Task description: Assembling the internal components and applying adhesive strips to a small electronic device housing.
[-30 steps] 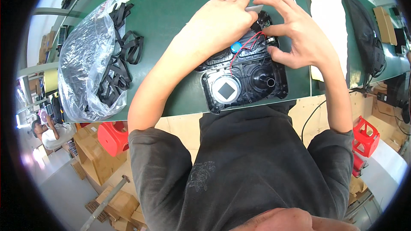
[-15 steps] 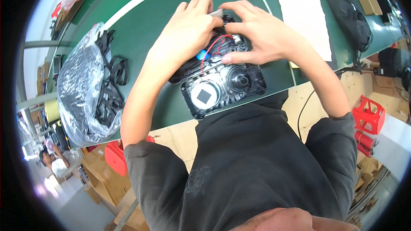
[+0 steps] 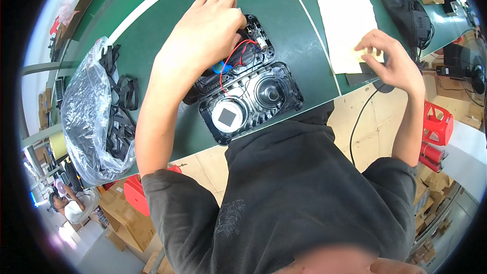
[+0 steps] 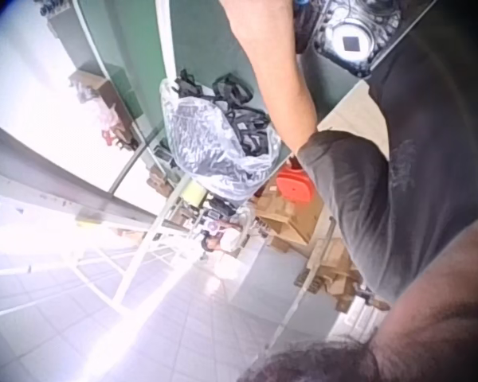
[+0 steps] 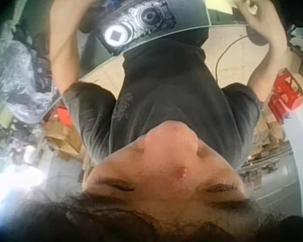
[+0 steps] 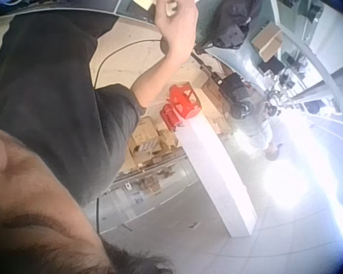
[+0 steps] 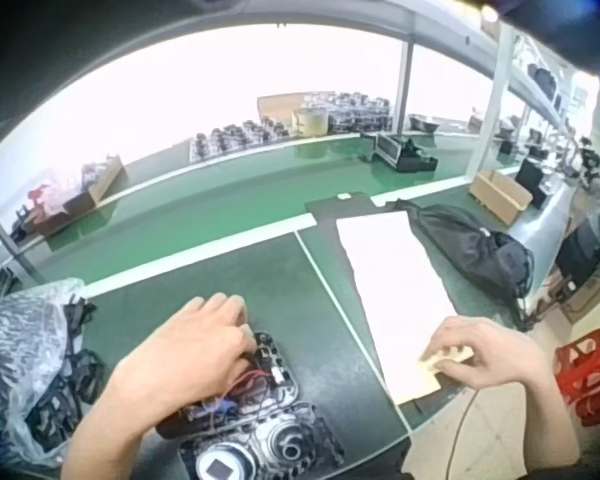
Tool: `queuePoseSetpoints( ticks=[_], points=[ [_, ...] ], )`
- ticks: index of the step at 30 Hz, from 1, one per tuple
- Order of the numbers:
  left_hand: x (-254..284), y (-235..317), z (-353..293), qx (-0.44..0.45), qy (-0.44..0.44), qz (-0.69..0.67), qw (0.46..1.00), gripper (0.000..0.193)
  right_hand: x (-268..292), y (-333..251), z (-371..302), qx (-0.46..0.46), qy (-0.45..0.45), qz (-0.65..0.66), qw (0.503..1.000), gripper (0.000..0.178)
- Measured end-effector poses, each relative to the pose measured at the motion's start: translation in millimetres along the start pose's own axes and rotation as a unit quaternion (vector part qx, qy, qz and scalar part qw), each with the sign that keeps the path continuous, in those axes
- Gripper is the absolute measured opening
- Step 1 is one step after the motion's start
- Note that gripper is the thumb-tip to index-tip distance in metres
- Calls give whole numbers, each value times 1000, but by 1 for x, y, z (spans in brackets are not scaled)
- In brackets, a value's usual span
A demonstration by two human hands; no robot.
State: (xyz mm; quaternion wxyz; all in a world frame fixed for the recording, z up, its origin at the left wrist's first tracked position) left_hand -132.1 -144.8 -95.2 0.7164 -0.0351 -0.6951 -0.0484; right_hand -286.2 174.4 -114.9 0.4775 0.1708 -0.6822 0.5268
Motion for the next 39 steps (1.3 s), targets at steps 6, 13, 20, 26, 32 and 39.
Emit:
queuePoseSetpoints(
  ticks=[6, 13, 20, 26, 32, 39],
  points=[
    [3, -6, -5, -6, 10, 6, 1000, 24, -11, 21, -24, -66, -18, 40, 997, 26],
    [12, -18, -24, -16, 51, -59, 997, 26, -17, 17, -34, -57, 23, 50, 997, 23],
    [18, 15, -49, 32, 253, -37, 966, 21, -21, 17, -40, -66, 58, 54, 995, 25],
    [-5, 55, -59, 136, 193, -50, 971, 38, -20, 19, -45, -48, 75, 16, 996, 25],
    [-2, 64, -62, 165, 195, -96, 962, 33, -19, 19, -56, -72, 124, 32, 989, 19],
    [-16, 52, -60, 191, 175, -184, 948, 15, -24, 28, -74, -159, 133, 156, 966, 26]
  ],
)
Point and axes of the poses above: each hand's wrist, its own z-axis towards the middle knuckle, its own x-axis out of the back of the hand, y = z × x, the point moved 3 cm from there along z, towards the middle knuckle, and after that the axes turned 3 degrees about y, right-handed, at the moved point
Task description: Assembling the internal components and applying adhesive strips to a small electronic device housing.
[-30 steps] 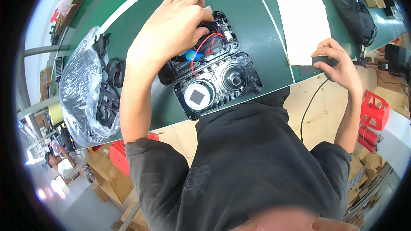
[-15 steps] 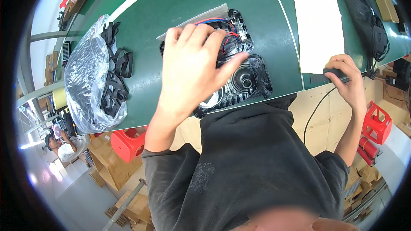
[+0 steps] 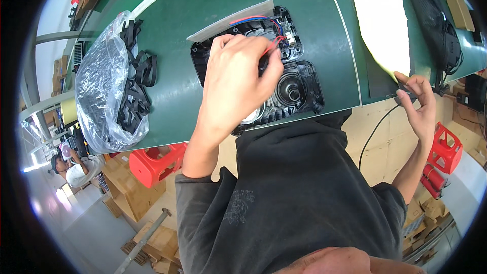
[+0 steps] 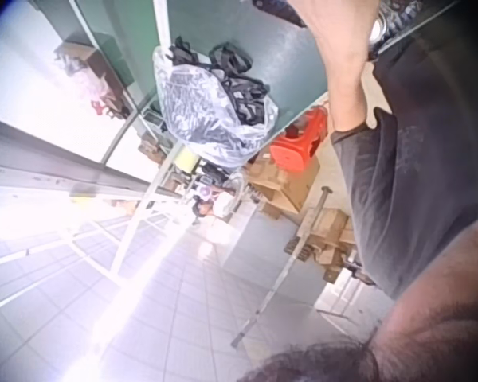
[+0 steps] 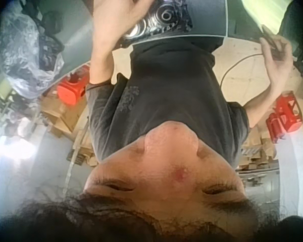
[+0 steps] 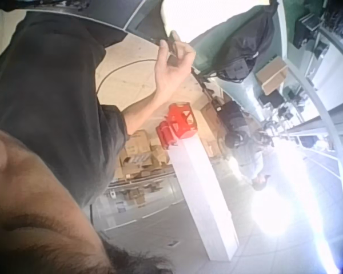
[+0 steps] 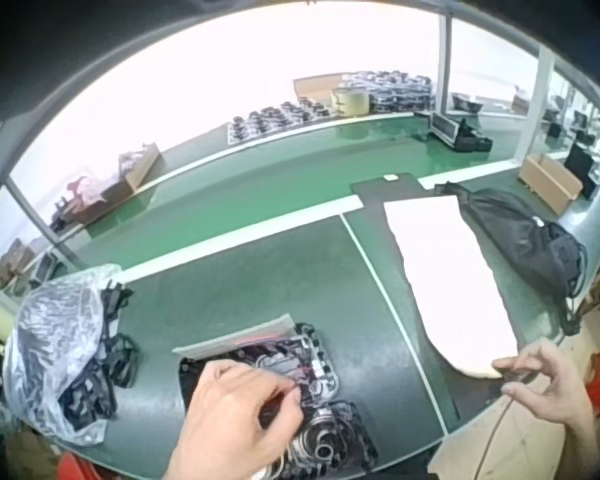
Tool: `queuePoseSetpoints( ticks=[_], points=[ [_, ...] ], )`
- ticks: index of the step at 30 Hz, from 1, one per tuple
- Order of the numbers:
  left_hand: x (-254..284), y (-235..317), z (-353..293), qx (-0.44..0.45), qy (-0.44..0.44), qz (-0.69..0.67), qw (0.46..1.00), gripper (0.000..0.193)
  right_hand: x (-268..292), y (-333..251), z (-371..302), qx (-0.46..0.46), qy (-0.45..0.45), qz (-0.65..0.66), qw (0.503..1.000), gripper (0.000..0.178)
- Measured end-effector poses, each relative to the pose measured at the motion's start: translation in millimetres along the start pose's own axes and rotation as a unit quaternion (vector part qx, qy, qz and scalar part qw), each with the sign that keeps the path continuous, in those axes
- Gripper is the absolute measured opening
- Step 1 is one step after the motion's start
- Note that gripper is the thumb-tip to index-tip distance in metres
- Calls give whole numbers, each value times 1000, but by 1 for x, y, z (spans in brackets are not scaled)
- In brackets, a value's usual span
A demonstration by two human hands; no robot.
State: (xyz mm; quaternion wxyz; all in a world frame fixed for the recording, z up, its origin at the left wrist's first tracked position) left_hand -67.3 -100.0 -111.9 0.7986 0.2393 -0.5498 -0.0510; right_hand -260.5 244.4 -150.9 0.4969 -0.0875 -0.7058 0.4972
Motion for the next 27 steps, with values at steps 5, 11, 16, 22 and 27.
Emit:
queuePoseSetpoints(
  ticks=[5, 11, 16, 22, 27],
  points=[
    [-6, -9, -2, 43, -19, -58, 997, 18, 3, 17, -5, -60, 15, 33, 998, 24],
    [-11, -7, -5, -65, 58, 15, 996, 16, -6, 3, -6, 2, 26, -71, 997, 11],
    [-10, -6, -7, -62, 35, 44, 997, 13, -15, -3, -4, 153, 85, -107, 979, 20],
    [-13, -7, -4, -70, 42, 24, 996, 19, -16, -15, -12, 123, 43, -99, 987, 15],
    [-11, -8, -6, -71, 46, 25, 996, 14, -12, -17, -12, 34, 11, -72, 997, 12]
  ],
)
Point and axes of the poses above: each hand's wrist, its own z-axis towards the middle knuckle, its own x-axis out of the back of the hand, y = z × x, the point moved 3 cm from there along z, towards the middle knuckle, and after that the axes turned 3 degrees about y, right-handed, at the moved point
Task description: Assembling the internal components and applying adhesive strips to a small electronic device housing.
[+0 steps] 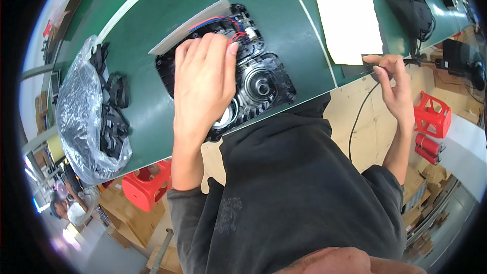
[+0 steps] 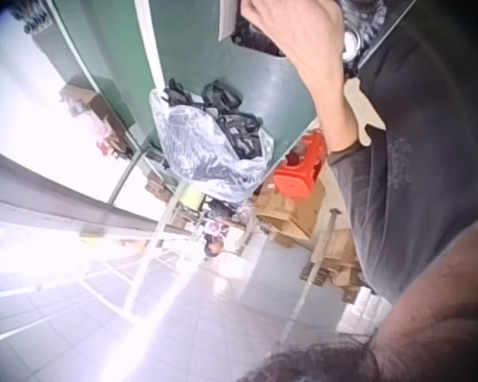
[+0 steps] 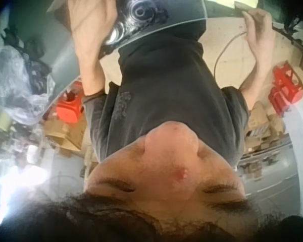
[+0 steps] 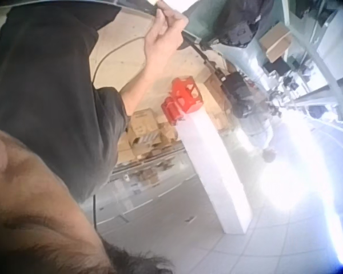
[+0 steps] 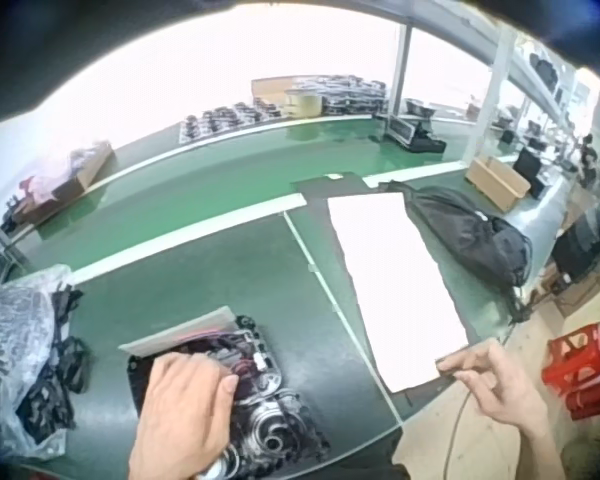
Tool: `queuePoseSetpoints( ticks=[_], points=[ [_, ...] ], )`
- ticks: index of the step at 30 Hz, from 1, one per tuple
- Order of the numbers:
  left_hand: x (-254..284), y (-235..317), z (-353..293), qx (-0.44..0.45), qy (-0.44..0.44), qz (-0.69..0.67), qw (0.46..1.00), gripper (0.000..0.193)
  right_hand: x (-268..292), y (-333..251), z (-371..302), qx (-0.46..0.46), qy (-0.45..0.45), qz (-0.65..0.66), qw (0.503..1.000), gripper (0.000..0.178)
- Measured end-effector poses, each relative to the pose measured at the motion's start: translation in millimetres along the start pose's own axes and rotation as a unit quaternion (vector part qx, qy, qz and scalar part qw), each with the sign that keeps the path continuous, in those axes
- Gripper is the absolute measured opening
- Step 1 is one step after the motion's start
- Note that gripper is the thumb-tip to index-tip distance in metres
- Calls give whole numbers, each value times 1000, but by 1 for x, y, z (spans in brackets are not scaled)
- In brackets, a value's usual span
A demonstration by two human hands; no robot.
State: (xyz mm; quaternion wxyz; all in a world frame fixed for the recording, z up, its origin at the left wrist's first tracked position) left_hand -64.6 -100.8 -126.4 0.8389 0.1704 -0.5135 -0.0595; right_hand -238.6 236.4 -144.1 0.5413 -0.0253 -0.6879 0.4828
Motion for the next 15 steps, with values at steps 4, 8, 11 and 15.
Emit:
queuePoseSetpoints(
  ticks=[4, 8, 11, 15],
  points=[
    [-1, 1, -1, -16, 10, -11, 1000, 12, 7, -10, 10, 0, 15, 61, 998, 11],
    [-2, -1, -3, -12, 21, -12, 1000, 12, -18, -86, 52, 206, 27, 39, 977, 18],
    [-4, -2, -4, -16, 22, 4, 1000, 13, -74, -134, 83, 295, -40, 138, 944, 17],
    [-5, -1, -4, -40, 18, 18, 999, 14, -114, -140, 114, 306, -99, 106, 941, 15]
  ],
)
Point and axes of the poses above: each hand's wrist, its own z-axis towards the middle knuckle, its own x-axis out of the back of the hand, y = z × x, the point moved 3 cm from there along z, towards the middle knuckle, and after that the axes turned 3 degrees about y, right-handed, at the moved point
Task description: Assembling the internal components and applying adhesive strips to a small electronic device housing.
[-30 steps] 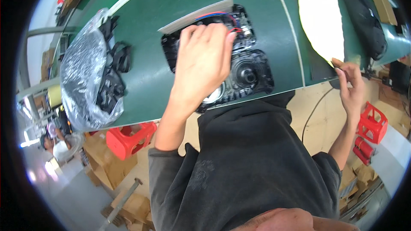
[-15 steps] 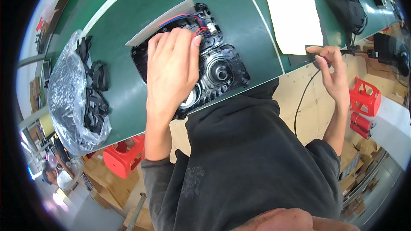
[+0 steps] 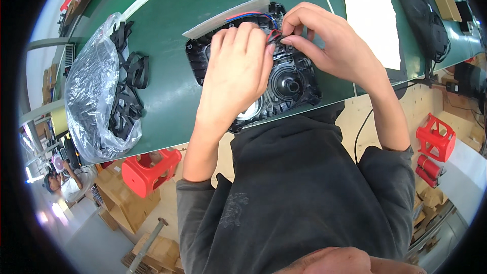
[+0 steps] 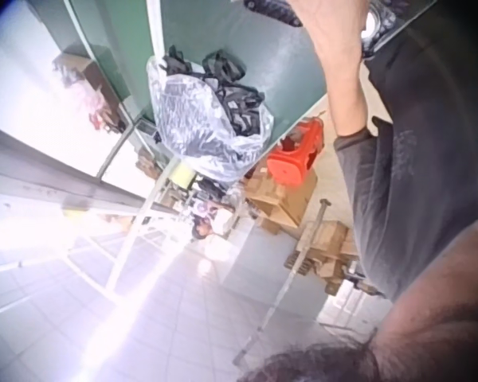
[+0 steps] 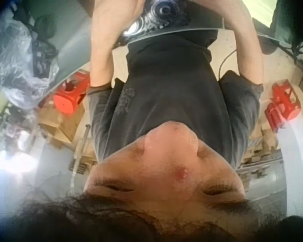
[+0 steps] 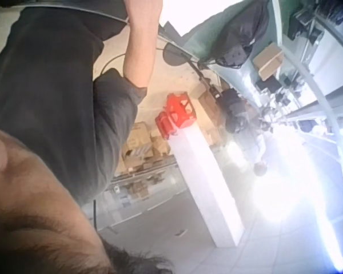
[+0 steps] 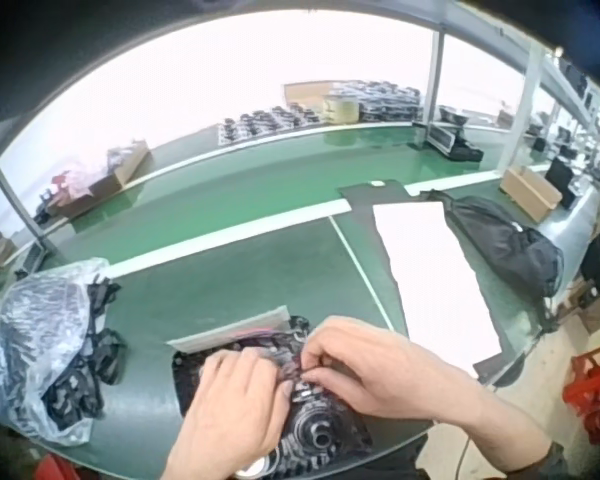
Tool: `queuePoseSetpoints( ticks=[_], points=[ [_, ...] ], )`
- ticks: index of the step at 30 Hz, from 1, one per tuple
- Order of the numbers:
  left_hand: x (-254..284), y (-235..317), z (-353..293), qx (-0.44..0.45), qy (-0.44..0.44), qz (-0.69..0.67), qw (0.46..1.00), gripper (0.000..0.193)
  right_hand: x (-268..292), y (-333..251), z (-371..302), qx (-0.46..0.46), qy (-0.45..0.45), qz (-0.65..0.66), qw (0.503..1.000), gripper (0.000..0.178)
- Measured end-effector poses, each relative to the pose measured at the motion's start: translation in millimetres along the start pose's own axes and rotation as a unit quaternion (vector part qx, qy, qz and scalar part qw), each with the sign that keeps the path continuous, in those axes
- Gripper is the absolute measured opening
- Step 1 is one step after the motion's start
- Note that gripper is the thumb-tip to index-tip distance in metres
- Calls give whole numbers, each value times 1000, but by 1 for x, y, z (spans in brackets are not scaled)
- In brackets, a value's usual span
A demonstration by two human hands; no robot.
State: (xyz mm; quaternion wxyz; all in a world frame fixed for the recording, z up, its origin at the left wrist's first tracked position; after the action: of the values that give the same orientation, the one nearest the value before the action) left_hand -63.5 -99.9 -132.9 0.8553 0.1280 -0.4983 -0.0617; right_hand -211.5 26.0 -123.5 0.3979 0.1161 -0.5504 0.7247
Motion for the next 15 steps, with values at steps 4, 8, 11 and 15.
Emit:
queuePoseSetpoints(
  ticks=[4, 8, 11, 15],
  points=[
    [-1, 0, -1, 5, 0, -22, 1000, 15, -4, 2, 5, 51, -18, -18, 998, 16],
    [-2, -1, -1, 14, 7, -44, 999, 14, -9, 6, 7, 44, 1, -25, 999, 17],
    [-1, -2, -1, 6, 4, -53, 999, 15, -13, 8, 7, 36, 35, -24, 998, 18],
    [-2, -5, -1, 13, 7, -70, 997, 19, -11, 5, 9, 14, 30, -9, 999, 18]
  ],
)
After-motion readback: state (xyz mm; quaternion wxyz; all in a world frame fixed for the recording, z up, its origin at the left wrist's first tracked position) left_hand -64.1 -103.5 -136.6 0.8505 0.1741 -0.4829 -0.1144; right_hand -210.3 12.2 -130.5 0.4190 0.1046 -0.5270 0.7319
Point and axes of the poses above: each hand's wrist, its own z-axis towards the middle knuckle, its own x-axis out of the back of the hand, y = z × x, the point moved 3 cm from there along z, towards the middle knuckle, and after that the axes turned 3 degrees about y, right-handed, at the moved point
